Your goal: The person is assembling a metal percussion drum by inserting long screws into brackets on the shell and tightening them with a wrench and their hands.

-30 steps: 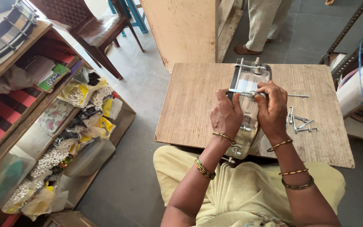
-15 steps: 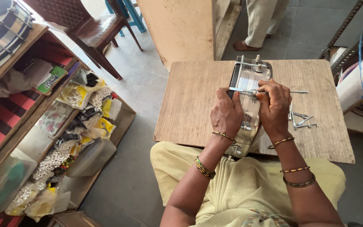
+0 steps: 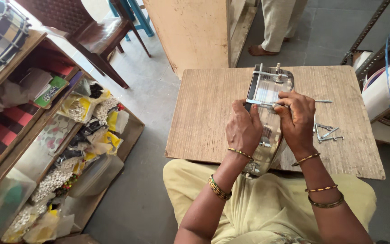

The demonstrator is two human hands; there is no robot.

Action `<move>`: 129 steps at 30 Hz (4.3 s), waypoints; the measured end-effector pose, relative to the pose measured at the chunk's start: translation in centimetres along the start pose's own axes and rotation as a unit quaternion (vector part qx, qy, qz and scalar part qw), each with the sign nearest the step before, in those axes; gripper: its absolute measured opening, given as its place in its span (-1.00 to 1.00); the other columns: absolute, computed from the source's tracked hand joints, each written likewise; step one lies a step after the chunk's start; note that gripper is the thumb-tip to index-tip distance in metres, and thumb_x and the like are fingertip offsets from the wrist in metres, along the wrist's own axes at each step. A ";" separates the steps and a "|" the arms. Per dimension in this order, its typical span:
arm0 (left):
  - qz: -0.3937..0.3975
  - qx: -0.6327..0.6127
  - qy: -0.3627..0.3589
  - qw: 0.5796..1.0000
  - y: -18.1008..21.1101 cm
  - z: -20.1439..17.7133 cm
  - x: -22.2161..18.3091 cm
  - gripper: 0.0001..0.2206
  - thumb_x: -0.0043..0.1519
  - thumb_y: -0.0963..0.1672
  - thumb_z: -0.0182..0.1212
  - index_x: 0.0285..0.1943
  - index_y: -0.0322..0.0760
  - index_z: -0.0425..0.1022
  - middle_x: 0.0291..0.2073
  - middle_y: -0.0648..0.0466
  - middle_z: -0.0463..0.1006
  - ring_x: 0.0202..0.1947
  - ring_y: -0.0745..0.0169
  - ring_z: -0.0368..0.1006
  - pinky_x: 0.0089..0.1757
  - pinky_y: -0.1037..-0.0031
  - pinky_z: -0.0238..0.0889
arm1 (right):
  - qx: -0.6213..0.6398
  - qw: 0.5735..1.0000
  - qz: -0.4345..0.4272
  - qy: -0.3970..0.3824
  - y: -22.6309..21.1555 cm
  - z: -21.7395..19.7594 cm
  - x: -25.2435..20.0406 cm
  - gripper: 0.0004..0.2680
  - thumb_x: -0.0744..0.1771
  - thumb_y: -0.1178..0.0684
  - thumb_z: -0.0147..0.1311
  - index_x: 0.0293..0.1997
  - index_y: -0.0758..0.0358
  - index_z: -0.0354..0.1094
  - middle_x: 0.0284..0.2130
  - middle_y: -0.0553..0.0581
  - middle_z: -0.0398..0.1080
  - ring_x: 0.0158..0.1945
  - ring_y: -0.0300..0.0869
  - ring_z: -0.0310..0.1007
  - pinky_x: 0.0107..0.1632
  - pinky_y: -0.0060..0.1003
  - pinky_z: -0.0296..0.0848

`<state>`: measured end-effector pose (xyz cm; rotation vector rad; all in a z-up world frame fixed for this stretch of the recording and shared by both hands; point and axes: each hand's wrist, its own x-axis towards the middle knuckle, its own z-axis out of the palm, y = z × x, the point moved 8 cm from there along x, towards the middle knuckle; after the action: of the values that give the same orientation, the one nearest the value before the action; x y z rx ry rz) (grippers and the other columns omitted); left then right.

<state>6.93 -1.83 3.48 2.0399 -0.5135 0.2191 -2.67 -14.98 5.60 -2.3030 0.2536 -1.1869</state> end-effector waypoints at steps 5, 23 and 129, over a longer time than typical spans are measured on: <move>-0.021 -0.019 -0.038 0.999 0.1 0.2 -0.4 -0.69 0.37 -0.06 0.07 0.16 -0.35 0.26 -0.44 -0.28 0.58 -0.43 -0.36 0.52 -0.38 -0.05 0.30 | 0.010 1.000 0.006 0.018 0.5 -0.4 -0.4 -0.85 0.43 -0.03 0.15 -0.10 0.23 0.43 0.05 0.07 0.48 0.27 0.01 0.33 0.38 -0.09 0.22; 0.029 -0.059 0.016 0.998 0.6 -1.2 -0.5 -0.74 0.36 -0.11 0.12 0.13 -0.38 0.28 -0.34 -0.25 0.57 -0.35 -0.31 0.54 -0.35 0.03 0.35 | 0.016 1.000 0.014 -0.015 -1.1 -0.4 0.2 -0.87 0.42 0.00 0.15 -0.05 0.23 0.42 0.01 0.07 0.48 0.19 -0.01 0.32 0.29 -0.13 0.29; 0.086 -0.133 -0.045 0.986 2.4 0.2 -1.6 -0.68 0.37 -0.14 0.14 0.27 -0.38 0.33 -0.08 -0.21 0.58 -0.09 -0.12 0.58 -0.14 0.22 0.43 | 0.082 0.995 0.042 0.039 3.2 -2.3 -1.1 -0.86 0.38 0.01 0.21 -0.08 0.25 0.50 -0.09 0.09 0.51 0.21 -0.03 0.42 0.24 -0.17 0.40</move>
<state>4.44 -2.58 4.71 1.7521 -0.7361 0.1531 -4.90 -18.07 4.16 -2.0884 0.2688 -1.2091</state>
